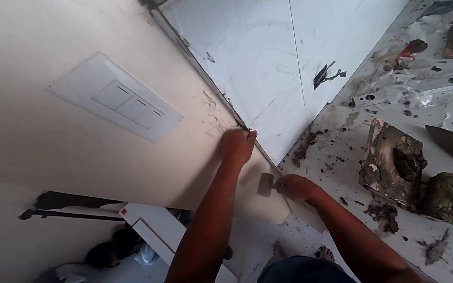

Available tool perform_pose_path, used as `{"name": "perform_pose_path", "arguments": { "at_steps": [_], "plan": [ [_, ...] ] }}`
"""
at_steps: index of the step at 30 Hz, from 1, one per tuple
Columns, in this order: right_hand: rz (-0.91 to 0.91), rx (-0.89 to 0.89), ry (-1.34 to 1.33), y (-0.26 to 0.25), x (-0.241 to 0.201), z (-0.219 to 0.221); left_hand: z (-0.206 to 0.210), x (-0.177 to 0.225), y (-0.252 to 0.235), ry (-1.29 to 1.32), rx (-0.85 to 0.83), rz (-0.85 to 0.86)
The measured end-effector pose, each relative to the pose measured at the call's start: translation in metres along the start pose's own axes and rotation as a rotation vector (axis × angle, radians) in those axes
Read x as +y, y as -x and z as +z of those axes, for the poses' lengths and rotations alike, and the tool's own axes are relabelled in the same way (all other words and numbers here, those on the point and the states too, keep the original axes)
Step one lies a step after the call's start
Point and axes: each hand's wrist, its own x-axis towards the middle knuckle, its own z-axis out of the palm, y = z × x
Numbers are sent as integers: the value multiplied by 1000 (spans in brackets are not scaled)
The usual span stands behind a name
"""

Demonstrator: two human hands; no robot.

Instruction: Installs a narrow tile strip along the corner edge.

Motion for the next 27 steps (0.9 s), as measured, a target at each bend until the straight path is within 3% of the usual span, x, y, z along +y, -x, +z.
{"name": "perform_pose_path", "arguments": {
  "at_steps": [6,13,27],
  "plan": [
    [253,-76,126,6,12,19,42,-19,-4,41,-127,27],
    [315,4,82,-13,-3,15,92,-25,-14,-33,-245,-32],
    [311,84,14,-57,6,26,90,-21,-16,-71,-292,-40]
  ]
}}
